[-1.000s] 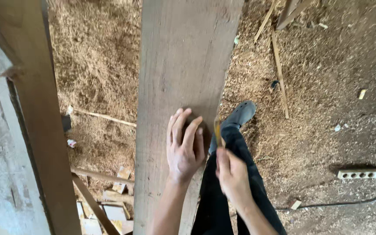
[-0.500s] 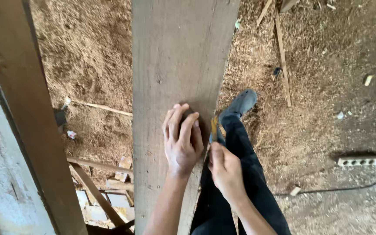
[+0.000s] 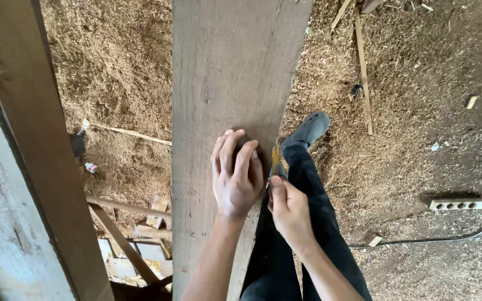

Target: The person uses a small metal tool to shave the side of a long wooden plank.

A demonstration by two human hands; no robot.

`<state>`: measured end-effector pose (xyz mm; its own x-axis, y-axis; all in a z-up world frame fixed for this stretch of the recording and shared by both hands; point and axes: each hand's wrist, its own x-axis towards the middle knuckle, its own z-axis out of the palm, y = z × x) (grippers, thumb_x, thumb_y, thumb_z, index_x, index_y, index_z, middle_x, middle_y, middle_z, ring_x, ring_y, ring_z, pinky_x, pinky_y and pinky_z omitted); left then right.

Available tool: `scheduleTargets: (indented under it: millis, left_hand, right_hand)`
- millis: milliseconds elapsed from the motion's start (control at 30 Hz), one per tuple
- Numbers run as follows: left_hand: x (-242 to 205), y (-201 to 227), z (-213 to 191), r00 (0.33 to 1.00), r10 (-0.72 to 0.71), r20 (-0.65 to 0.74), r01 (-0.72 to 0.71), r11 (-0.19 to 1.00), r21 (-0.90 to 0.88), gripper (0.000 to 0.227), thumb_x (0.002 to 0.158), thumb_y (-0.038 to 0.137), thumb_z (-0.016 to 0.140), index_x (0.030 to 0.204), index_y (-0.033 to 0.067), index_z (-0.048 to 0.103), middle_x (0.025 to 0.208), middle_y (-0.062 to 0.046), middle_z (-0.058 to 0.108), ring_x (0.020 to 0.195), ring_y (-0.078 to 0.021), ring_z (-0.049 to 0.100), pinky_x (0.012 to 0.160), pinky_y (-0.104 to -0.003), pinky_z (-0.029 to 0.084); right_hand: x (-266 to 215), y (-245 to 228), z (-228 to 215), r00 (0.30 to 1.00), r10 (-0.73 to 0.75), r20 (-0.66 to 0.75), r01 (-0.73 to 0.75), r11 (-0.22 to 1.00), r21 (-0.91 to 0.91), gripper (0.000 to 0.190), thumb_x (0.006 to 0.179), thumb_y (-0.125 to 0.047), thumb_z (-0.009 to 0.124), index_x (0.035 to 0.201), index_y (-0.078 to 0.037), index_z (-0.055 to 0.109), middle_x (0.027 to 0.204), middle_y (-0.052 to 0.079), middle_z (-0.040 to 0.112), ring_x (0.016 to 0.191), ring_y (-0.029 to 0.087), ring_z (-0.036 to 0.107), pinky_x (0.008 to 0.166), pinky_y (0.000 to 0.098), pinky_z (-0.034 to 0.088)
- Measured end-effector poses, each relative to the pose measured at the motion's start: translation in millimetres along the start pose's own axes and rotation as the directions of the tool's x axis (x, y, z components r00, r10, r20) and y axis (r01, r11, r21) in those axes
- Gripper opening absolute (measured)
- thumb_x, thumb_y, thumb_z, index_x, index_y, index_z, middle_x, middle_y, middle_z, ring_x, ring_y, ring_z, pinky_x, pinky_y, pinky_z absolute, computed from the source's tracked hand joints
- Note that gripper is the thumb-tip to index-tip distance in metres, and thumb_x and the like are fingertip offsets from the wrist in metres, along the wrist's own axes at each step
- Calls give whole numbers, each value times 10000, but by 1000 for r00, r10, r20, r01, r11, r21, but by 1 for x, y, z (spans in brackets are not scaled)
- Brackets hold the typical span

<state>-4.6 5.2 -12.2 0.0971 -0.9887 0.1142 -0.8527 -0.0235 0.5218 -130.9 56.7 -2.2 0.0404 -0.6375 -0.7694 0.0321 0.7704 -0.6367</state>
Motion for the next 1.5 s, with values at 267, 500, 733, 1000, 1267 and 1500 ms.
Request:
scheduleTargets:
  millis: [267, 500, 733, 1000, 1267, 1500]
  left_hand:
    - [-1, -1, 0, 1000, 19, 19, -19, 1000, 6, 238, 959, 49, 650, 1195, 85, 652, 1371, -150, 579, 1350, -384, 526, 1177, -479, 439]
    - [2, -2, -2, 1000, 16, 9, -16, 1000, 24, 227, 957, 56, 665, 1182, 85, 651, 1379, -138, 575, 1355, -366, 527, 1191, -484, 437]
    - [5, -3, -3, 1000, 22, 11, -23, 999, 37, 225, 957, 53, 665, 1178, 95, 663, 1384, -138, 573, 1362, -358, 523, 1180, -474, 445]
    - [7, -5, -2, 999, 30, 26, -30, 999, 24, 259, 919, 67, 676, 1175, 105, 683, 1391, -135, 571, 1365, -366, 513, 1194, -482, 429]
    - [6, -5, -5, 995, 87, 40, -88, 996, 23, 305, 898, 49, 672, 1189, 135, 700, 1396, -113, 582, 1371, -328, 516, 1216, -510, 405]
    - [8, -3, -11, 995, 98, 36, -99, 995, 30, 279, 930, 58, 660, 1197, 132, 692, 1383, -91, 601, 1364, -314, 534, 1227, -502, 395]
  right_hand:
    - [-3, 5, 0, 988, 152, 13, -152, 977, 149, 391, 1057, -364, 498, 828, -58, 582, 600, -43, 412, 421, 34, 359, 363, 230, 292]
    - [1, 1, 6, 959, 278, -58, -276, 960, 42, 392, 1032, -351, 467, 802, -52, 576, 560, -34, 427, 399, 75, 357, 356, 258, 284]
    - [5, 6, 7, 993, 98, -69, -103, 991, -81, 439, 1062, -337, 495, 779, -13, 583, 604, -36, 485, 529, 53, 446, 489, 258, 414]
    - [9, 6, 8, 997, 44, -69, -48, 998, -51, 415, 1047, -315, 507, 775, -11, 585, 622, -26, 487, 556, 58, 457, 498, 267, 446]
    - [7, 6, 11, 974, 208, -89, -208, 978, 13, 399, 1034, -343, 472, 817, -34, 600, 592, -27, 460, 483, 78, 412, 436, 265, 355]
    - [8, -1, 8, 987, 152, -60, -149, 988, 49, 408, 1041, -367, 475, 849, -34, 614, 637, -53, 465, 530, 40, 425, 468, 239, 387]
